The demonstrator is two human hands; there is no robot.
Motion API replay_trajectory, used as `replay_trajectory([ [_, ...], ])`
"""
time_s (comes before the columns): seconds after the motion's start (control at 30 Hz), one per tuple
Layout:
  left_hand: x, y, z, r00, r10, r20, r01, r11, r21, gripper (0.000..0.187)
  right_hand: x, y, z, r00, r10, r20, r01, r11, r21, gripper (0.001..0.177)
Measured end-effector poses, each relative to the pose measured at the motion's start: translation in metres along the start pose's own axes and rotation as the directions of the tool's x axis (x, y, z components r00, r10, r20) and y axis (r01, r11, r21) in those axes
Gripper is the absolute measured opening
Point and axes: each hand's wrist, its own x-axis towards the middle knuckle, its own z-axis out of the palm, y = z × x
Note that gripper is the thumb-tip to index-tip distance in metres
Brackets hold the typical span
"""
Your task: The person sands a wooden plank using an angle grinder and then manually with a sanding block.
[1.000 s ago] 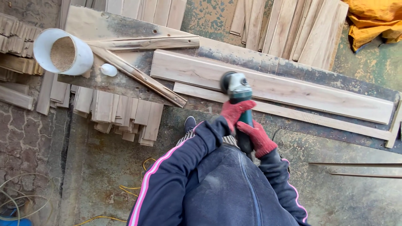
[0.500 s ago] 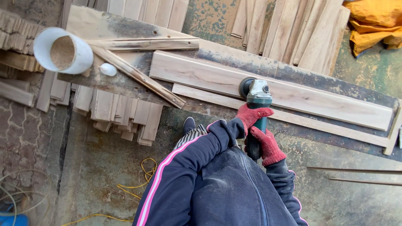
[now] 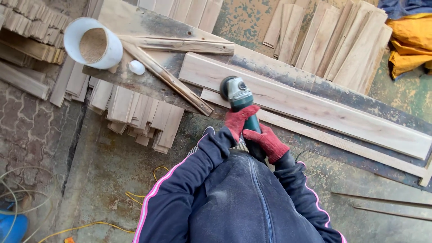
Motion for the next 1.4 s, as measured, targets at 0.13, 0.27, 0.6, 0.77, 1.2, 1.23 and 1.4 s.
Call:
replay_trajectory([
  [0.13,0.001,-0.006,0.016,0.999,-0.024,-0.028,0.022,0.999,-0.04,0.044,-0.003,0.008,-0.013,1.0,0.01,-0.009,-0.01,1.0,-0.018,0.041],
  [0.27,0.03,-0.05,0.04,0.975,-0.142,0.17,0.152,0.987,-0.044,0.038,-0.026,0.01,-0.033,0.995,0.043,-0.09,-0.04,0.998,0.04,0.037],
  [0.6,0.015,-0.108,0.082,0.946,-0.154,0.287,0.149,0.988,0.038,0.061,-0.062,0.03,-0.064,0.965,0.076,-0.252,-0.033,0.985,0.169,0.033],
  [0.77,0.005,-0.058,0.066,0.969,-0.161,0.188,0.14,0.983,0.121,0.045,-0.032,0.033,-0.058,0.988,0.038,-0.151,-0.024,0.995,0.098,0.034],
  [1.2,0.01,-0.099,0.11,0.928,-0.208,0.31,0.194,0.978,0.074,0.042,-0.032,0.071,-0.117,0.972,0.074,-0.223,-0.023,0.975,0.222,0.03],
  [1.23,0.005,-0.108,0.121,0.927,-0.21,0.311,0.196,0.978,0.077,0.042,-0.041,0.073,-0.124,0.972,0.075,-0.225,-0.024,0.974,0.224,0.03],
  [1.4,-0.027,-0.133,0.169,0.9,-0.241,0.363,0.162,0.958,0.235,0.064,-0.073,0.088,-0.148,0.926,0.126,-0.357,0.006,0.938,0.346,0.029],
])
